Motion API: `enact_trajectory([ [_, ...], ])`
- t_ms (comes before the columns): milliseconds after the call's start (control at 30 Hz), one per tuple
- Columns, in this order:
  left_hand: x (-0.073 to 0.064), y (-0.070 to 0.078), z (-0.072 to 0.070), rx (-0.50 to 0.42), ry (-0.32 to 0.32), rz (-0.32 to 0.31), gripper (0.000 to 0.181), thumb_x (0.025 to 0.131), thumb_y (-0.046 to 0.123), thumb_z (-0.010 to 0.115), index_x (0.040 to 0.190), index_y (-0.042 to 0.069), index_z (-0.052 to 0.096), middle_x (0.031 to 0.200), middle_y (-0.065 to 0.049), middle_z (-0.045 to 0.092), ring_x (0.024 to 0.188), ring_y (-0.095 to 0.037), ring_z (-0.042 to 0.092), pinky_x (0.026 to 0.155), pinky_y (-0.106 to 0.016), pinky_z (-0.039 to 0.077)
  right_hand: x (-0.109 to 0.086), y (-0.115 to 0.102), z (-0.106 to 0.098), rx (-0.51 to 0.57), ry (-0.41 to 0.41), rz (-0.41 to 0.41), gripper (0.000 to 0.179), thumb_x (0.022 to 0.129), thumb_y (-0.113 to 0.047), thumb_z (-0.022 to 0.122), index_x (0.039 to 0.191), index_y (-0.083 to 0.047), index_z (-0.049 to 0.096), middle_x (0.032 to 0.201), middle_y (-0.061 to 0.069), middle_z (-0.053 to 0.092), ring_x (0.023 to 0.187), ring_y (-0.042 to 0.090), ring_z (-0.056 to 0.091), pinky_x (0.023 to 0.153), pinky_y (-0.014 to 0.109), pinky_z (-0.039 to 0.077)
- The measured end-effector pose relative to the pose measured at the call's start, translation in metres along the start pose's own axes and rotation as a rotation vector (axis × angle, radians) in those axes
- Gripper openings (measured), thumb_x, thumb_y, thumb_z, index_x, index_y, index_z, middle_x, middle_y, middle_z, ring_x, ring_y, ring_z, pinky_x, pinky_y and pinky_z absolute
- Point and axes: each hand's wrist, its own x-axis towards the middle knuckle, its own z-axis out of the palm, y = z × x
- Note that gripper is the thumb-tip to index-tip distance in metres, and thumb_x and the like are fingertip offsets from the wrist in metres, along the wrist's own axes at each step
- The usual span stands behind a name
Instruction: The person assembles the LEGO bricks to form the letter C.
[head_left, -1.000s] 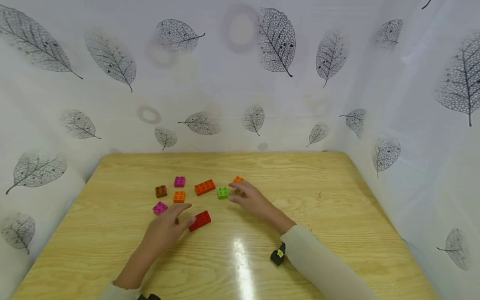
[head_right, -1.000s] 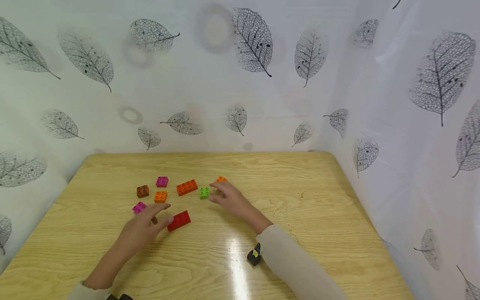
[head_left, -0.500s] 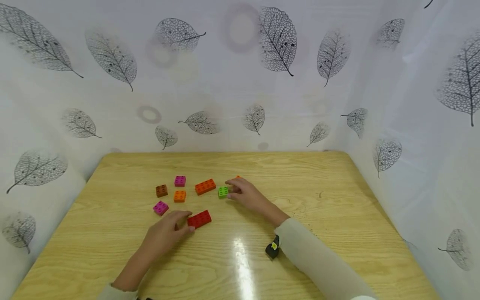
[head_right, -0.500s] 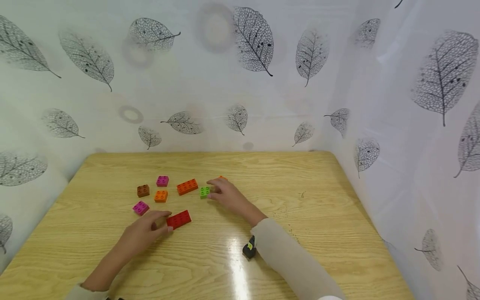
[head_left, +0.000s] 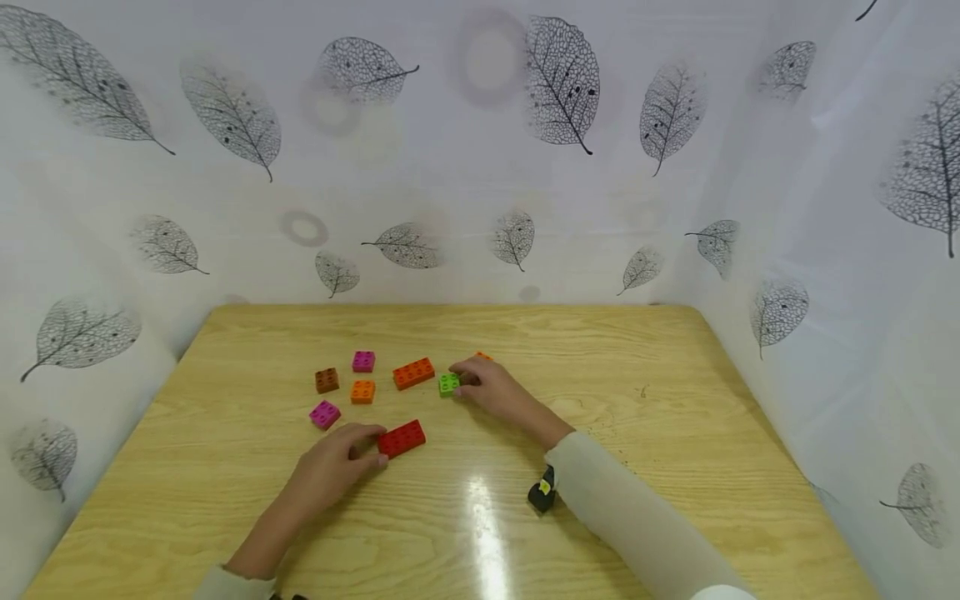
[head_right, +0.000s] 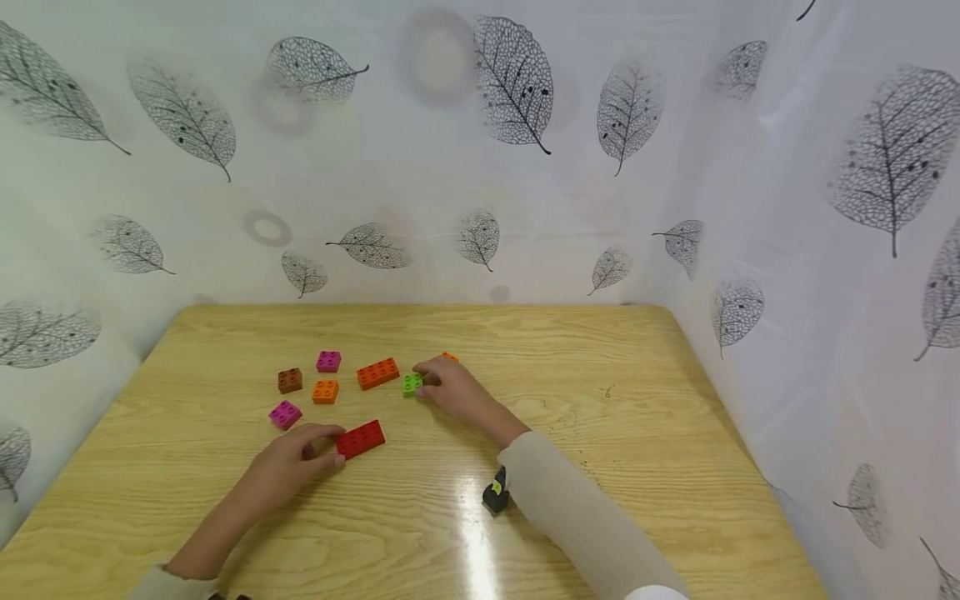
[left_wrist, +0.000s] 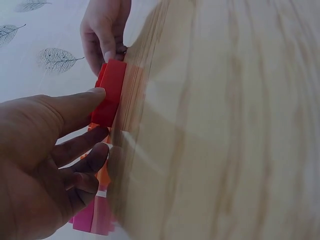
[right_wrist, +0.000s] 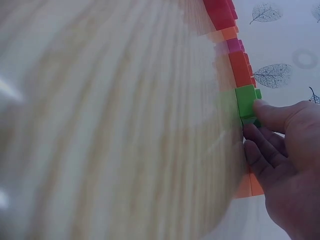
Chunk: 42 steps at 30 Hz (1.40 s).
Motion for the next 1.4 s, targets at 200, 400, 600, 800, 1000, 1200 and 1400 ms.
enact_trajectory([
  [200, 0.001, 0.0, 0.002, -0.029, -0.01, -0.012, 0.045, 0.093, 0.041, 0.072, 0.133, 0.022, 0.065, 0.131, -0.002, 0.065, 0.103, -0.017, 0.06, 0.092, -0.047, 0.05, 0.0, 0.0, 0.0, -0.013, -0.002, 0.003, 0.038, 0.097, -0.019, 0.069, 0.133, -0.011, 0.064, 0.123, 0.005, 0.065, 0.11, 0.019, 0.063, 0.094, 0.036, 0.053],
  [400, 0.002, 0.002, 0.002, -0.052, -0.021, -0.018, 0.043, 0.094, 0.038, 0.071, 0.134, 0.023, 0.064, 0.136, -0.003, 0.063, 0.12, -0.025, 0.06, 0.1, -0.054, 0.047, 0.0, 0.002, -0.001, -0.019, -0.004, 0.012, 0.037, 0.097, -0.019, 0.069, 0.132, -0.011, 0.064, 0.124, 0.004, 0.065, 0.111, 0.018, 0.063, 0.094, 0.035, 0.053],
  [600, 0.004, 0.004, 0.002, -0.082, -0.029, -0.021, 0.041, 0.095, 0.036, 0.071, 0.134, 0.023, 0.065, 0.137, -0.003, 0.062, 0.118, -0.023, 0.06, 0.099, -0.052, 0.048, -0.002, 0.001, -0.002, -0.055, -0.02, 0.007, 0.036, 0.097, -0.02, 0.069, 0.132, -0.012, 0.064, 0.123, 0.003, 0.065, 0.11, 0.017, 0.062, 0.094, 0.034, 0.052],
  [800, 0.007, 0.004, 0.003, -0.089, -0.04, -0.006, 0.041, 0.095, 0.034, 0.071, 0.134, 0.023, 0.064, 0.137, -0.003, 0.062, 0.12, -0.025, 0.06, 0.099, -0.052, 0.048, -0.01, -0.003, -0.003, -0.073, -0.039, -0.008, 0.034, 0.097, -0.021, 0.069, 0.13, -0.012, 0.065, 0.12, 0.003, 0.064, 0.107, 0.016, 0.061, 0.092, 0.034, 0.052],
  [1000, 0.011, 0.006, 0.005, -0.093, -0.051, 0.012, 0.04, 0.095, 0.034, 0.07, 0.133, 0.024, 0.065, 0.138, -0.002, 0.062, 0.125, -0.027, 0.058, 0.103, -0.054, 0.046, -0.02, -0.002, -0.006, -0.082, -0.025, -0.025, 0.033, 0.097, -0.02, 0.069, 0.129, -0.011, 0.066, 0.118, 0.003, 0.064, 0.106, 0.016, 0.061, 0.091, 0.035, 0.052],
  [1200, 0.016, 0.01, 0.01, -0.099, -0.058, 0.022, 0.039, 0.095, 0.033, 0.071, 0.133, 0.025, 0.065, 0.138, -0.001, 0.062, 0.126, -0.027, 0.058, 0.104, -0.054, 0.045, -0.031, -0.001, -0.01, -0.083, -0.019, -0.013, 0.032, 0.098, -0.019, 0.068, 0.128, -0.012, 0.065, 0.12, 0.003, 0.063, 0.105, 0.016, 0.061, 0.091, 0.035, 0.052],
  [1400, 0.019, 0.017, 0.015, -0.11, -0.064, 0.037, 0.038, 0.095, 0.029, 0.071, 0.133, 0.024, 0.065, 0.136, -0.001, 0.063, 0.129, -0.029, 0.057, 0.105, -0.054, 0.045, -0.046, -0.001, -0.016, -0.065, 0.008, -0.005, 0.029, 0.097, -0.015, 0.068, 0.126, -0.012, 0.066, 0.116, 0.002, 0.064, 0.102, 0.015, 0.061, 0.09, 0.035, 0.052],
])
